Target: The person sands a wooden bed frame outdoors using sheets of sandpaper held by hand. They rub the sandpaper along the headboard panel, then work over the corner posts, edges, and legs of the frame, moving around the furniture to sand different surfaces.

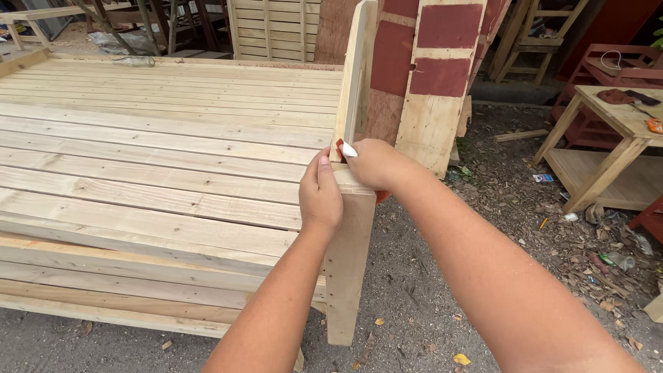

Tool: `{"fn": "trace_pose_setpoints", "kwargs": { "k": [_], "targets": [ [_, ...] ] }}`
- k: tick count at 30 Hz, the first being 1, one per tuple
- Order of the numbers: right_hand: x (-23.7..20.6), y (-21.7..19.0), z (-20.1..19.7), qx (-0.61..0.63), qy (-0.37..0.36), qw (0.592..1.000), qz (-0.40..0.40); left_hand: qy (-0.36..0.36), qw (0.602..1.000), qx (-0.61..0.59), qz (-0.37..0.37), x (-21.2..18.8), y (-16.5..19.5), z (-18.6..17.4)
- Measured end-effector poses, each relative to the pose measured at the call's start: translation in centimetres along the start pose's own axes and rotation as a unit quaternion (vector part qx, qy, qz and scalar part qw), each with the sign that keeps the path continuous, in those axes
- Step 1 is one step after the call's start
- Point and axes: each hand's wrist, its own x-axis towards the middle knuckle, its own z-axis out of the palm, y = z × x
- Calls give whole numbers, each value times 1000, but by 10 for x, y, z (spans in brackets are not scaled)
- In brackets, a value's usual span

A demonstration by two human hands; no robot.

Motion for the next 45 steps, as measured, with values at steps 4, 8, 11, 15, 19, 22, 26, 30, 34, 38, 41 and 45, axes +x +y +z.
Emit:
{"fn": "trace_pose_setpoints", "kwargs": {
  "k": [4, 8, 11, 15, 19, 22, 26, 30, 34, 38, 41, 45],
  "targets": [
    [-16, 30, -7, -130, 80, 975, -159, -20, 999, 26, 13, -2, 1, -2],
    [-23, 57, -19, -24, 150, 988, -6, -8, 999, 37, 9, -4, 9, -4],
    [-6, 45, -11, -12, 245, 969, -21, -19, 998, 56, -8, -6, 14, -5],
    [14, 11, 14, -29, 149, 988, -6, -25, 997, 74, 3, -6, 12, -6],
    [-5, 11, 22, -212, 138, 960, -116, -19, 997, 67, 18, -5, 9, -5],
    [-16, 13, 21, -268, 147, 943, -128, -13, 997, 67, 28, -4, 8, -4],
    [-7, 0, 20, -275, 127, 950, -77, -4, 997, 46, 59, -6, 6, -2],
    [-6, 2, 21, -276, 120, 946, -120, 6, 997, 22, 72, -9, 2, -1],
    [-17, 19, 25, -261, 181, 927, -201, 36, 992, -35, 116, -11, -2, 1],
    [-17, 10, 23, -282, 167, 931, -163, 50, 988, -30, 143, -13, -4, 0],
    [-19, -8, 18, -296, 71, 950, -68, 44, 990, -17, 135, -15, -5, 0],
    [-45, -10, 18, -266, 166, 935, -169, 50, 989, -7, 140, -15, -4, 1]
  ]
}}
